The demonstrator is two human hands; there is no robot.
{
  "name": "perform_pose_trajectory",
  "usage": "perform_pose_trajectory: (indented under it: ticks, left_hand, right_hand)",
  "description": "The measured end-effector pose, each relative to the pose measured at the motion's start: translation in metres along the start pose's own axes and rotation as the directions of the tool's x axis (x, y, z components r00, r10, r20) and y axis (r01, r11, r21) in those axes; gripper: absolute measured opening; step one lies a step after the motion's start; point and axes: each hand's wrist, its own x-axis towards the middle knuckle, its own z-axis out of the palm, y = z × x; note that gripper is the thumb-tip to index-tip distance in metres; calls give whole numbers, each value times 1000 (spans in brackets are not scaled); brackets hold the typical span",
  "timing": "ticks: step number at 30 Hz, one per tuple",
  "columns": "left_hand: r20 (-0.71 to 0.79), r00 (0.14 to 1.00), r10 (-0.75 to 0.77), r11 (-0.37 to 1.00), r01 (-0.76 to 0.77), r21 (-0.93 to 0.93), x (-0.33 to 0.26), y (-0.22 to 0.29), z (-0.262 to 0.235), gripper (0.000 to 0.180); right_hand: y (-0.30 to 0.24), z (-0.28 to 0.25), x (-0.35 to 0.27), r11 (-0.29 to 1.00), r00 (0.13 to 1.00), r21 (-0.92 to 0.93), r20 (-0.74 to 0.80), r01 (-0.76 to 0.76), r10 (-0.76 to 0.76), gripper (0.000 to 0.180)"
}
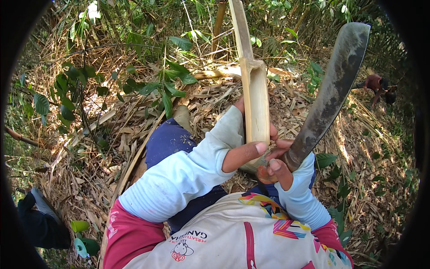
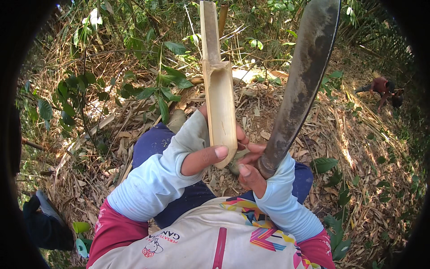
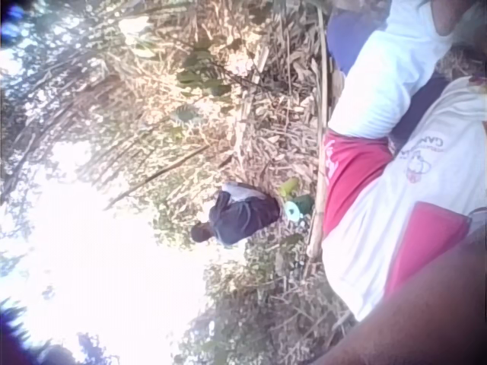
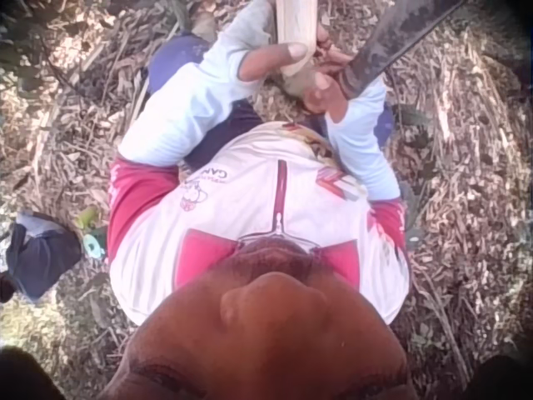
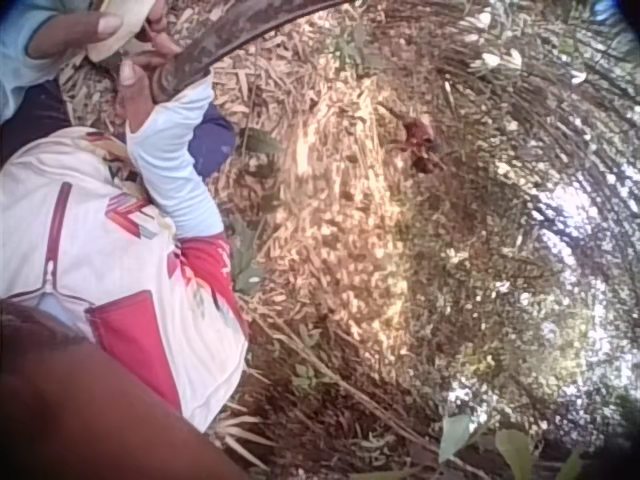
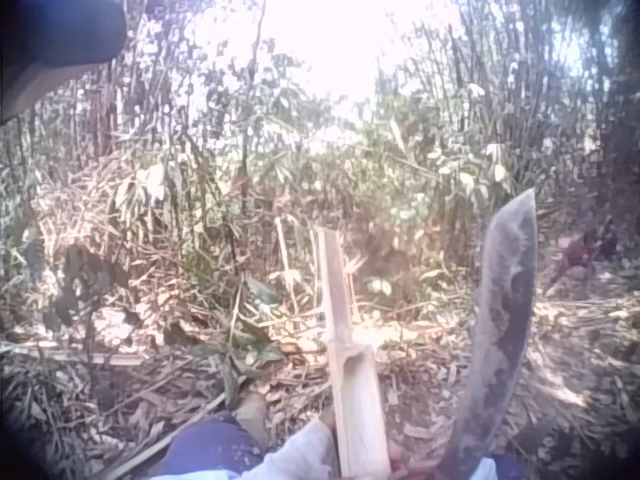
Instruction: The person sits on the forest floor and uses a large machete to split and carve a piece of bamboo. They repeatedly strike the bamboo to split it lengthwise and then use the blade to shave and shape the inner surface of the split piece.
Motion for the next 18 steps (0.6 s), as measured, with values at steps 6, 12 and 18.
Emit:
perform_pose_trajectory:
  ticks: [6, 12, 18]
  left_hand:
    - [-4, 1000, 30, 999, -30, 38, 4, -3, -1, 82]
    - [-25, 1000, -13, 1000, 13, -2, 3, 4, 4, 96]
    - [-28, 1000, 14, 993, -11, 114, 2, 2, 0, 108]
  right_hand:
    - [-1, -2, 2, 1000, 1000, 1, 6, -18, 18, 45]
    - [0, -3, 1, 1000, 1000, 3, 2, -26, 26, 46]
    - [0, -1, 0, 1000, 1000, -7, 3, -29, 29, 48]
